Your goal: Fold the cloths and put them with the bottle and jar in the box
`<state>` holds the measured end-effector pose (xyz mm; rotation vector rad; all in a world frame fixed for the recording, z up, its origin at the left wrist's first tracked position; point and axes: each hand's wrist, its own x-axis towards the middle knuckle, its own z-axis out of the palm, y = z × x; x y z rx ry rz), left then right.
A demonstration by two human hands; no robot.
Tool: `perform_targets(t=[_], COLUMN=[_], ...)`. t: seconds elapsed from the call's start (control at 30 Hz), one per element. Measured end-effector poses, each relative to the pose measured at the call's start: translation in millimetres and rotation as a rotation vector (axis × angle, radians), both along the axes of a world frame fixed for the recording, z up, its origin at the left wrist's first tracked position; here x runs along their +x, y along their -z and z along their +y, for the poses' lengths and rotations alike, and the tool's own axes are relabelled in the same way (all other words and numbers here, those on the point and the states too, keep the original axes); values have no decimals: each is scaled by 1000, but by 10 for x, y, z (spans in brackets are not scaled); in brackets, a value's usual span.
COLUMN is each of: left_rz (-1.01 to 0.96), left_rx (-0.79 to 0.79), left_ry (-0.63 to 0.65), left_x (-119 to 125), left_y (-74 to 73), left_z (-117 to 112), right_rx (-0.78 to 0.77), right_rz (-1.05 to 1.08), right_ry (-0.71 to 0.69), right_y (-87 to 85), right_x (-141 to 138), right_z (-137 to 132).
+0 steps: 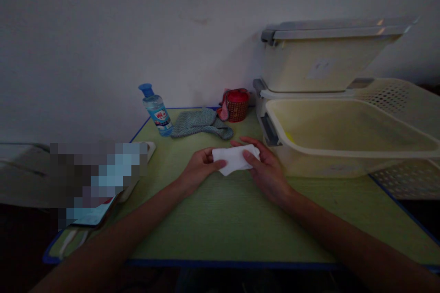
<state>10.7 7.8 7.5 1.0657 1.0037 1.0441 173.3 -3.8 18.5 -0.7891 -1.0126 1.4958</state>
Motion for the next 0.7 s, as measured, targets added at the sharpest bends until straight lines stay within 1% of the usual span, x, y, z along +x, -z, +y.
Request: perform_targets(t=[0.07,0.13,0.2,0.27,0.33,0.43,0.5,0.7], left_rz=[-48,-55,-41,-5,40,84,108,284], left_rx=[19,44,75,97,110,148,194,377], left_ry=[-69,-116,-162,-200,-209,-151,-115,-112], left_x=[-32,-47,-46,-37,-24,-6,4,16], left_y=[-7,-18,-26,-33,-43,-62,-72,-74], left_z=[45,60,55,42,27,-5,-38,-140], right_rx=[-8,-15,-2,36,76,128,158,217], right_rz=[-140,-283,-426,-567,-668,-707,-718,-790], right_ry=[44,43,-11,-94,-177,-257,-282,-343], right_y=[37,58,52,23,-14,-52,-53,-21], right_x=[13,22,27,27,23,16,15,4], right_z=[25,36,33,18,-2,-30,-45,-84])
